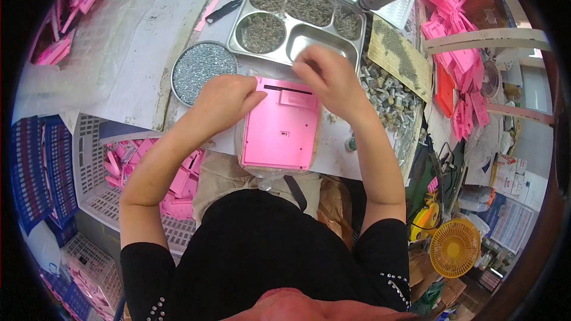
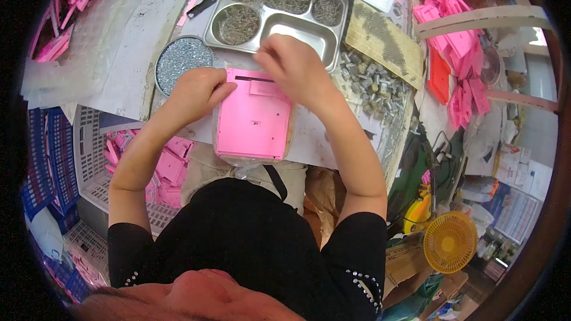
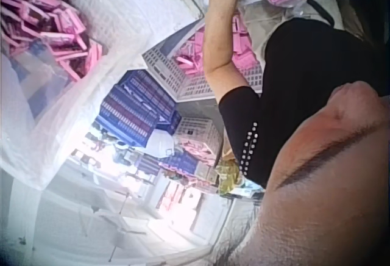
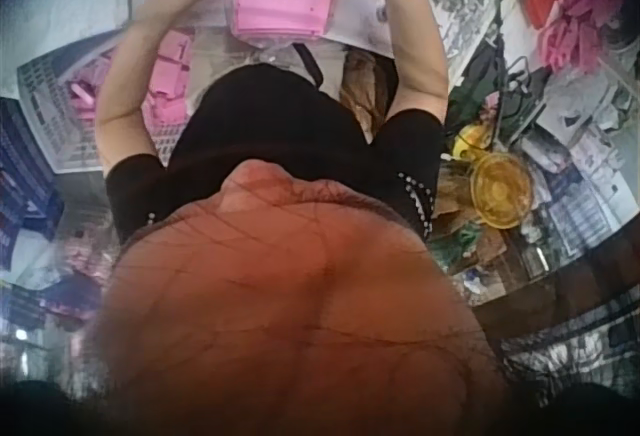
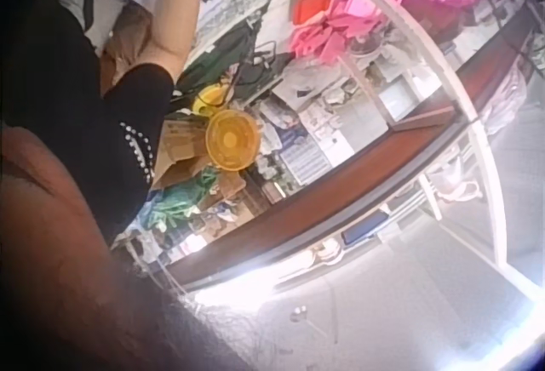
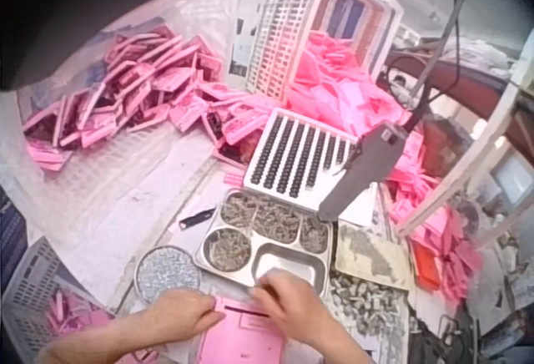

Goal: Assembling and soldering components inside a pink plastic toy housing.

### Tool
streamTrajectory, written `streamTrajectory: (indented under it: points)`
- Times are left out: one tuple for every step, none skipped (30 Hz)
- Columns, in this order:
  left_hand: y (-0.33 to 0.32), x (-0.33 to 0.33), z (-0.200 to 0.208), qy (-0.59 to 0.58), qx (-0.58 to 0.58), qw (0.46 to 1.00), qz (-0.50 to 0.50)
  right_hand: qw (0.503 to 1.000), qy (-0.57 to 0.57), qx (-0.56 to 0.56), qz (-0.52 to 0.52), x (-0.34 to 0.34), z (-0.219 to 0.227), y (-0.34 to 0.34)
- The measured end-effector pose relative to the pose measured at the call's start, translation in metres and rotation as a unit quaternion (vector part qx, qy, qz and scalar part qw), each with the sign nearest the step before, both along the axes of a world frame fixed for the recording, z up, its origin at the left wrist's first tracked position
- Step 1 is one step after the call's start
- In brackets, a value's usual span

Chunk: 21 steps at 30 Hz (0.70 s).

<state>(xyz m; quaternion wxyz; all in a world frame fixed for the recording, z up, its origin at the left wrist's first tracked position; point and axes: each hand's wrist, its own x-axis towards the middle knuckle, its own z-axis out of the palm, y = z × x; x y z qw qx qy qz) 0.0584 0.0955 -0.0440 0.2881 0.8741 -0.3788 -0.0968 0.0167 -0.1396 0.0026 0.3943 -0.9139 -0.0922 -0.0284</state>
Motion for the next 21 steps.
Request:
streamTrajectory:
  points:
    - [0.000,0.000,-0.002,0.003,-0.005,1.000,0.003,0.999,0.046,-0.005,-0.025,-0.015,0.004,-0.010]
    - [0.002,0.001,-0.005,0.006,-0.010,1.000,0.006,0.994,0.092,-0.011,-0.051,-0.023,0.006,-0.017]
    - [0.002,0.003,-0.006,0.008,-0.013,1.000,0.006,0.994,0.093,-0.029,-0.049,-0.029,0.001,-0.024]
    - [0.001,0.003,-0.005,0.020,-0.002,1.000,0.007,0.993,0.095,-0.047,-0.047,-0.035,-0.007,-0.030]
    - [0.001,0.002,-0.002,0.033,0.010,0.999,0.009,0.992,0.097,-0.065,-0.044,-0.040,-0.013,-0.036]
    - [0.000,0.003,0.000,0.045,0.022,0.999,0.009,0.992,0.087,-0.082,-0.032,-0.041,-0.017,-0.039]
    - [0.001,0.004,0.003,0.058,0.012,0.998,0.030,0.992,0.077,-0.099,-0.020,-0.040,-0.021,-0.041]
    - [0.004,0.005,0.006,0.071,0.003,0.996,0.051,0.991,0.068,-0.117,-0.007,-0.038,-0.023,-0.041]
    - [0.011,0.006,0.007,0.085,-0.005,0.993,0.077,0.986,0.085,-0.145,-0.001,-0.033,-0.021,-0.036]
    - [0.018,0.008,0.005,0.062,-0.016,0.993,0.096,0.983,0.076,-0.166,0.008,-0.030,-0.023,-0.034]
    - [0.028,0.011,0.003,0.040,-0.027,0.992,0.115,0.980,0.066,-0.188,0.017,-0.027,-0.024,-0.032]
    - [0.037,0.014,0.001,0.018,-0.037,0.990,0.136,0.976,0.056,-0.208,0.029,-0.024,-0.026,-0.030]
    - [0.045,0.016,0.001,-0.009,-0.015,0.990,0.139,0.974,0.042,-0.218,0.036,-0.022,-0.027,-0.028]
    - [0.051,0.019,0.001,-0.035,0.008,0.989,0.143,0.972,0.029,-0.228,0.043,-0.021,-0.027,-0.027]
    - [0.056,0.020,0.000,-0.061,0.031,0.987,0.146,0.970,0.016,-0.239,0.050,-0.020,-0.028,-0.027]
    - [0.059,0.021,-0.002,-0.087,0.031,0.987,0.132,0.966,0.009,-0.254,0.058,-0.018,-0.028,-0.028]
    - [0.062,0.021,-0.004,-0.113,0.032,0.986,0.117,0.961,0.003,-0.268,0.067,-0.016,-0.030,-0.029]
    - [0.064,0.021,-0.005,-0.141,0.032,0.984,0.103,0.957,-0.005,-0.282,0.075,-0.015,-0.030,-0.031]
    - [0.065,0.021,-0.007,-0.128,0.033,0.987,0.096,0.958,-0.012,-0.273,0.083,-0.014,-0.031,-0.032]
    - [0.066,0.022,-0.010,-0.114,0.034,0.989,0.090,0.960,-0.020,-0.264,0.092,-0.013,-0.032,-0.033]
    - [0.065,0.023,-0.012,-0.102,0.034,0.991,0.082,0.961,-0.028,-0.255,0.099,-0.013,-0.032,-0.035]
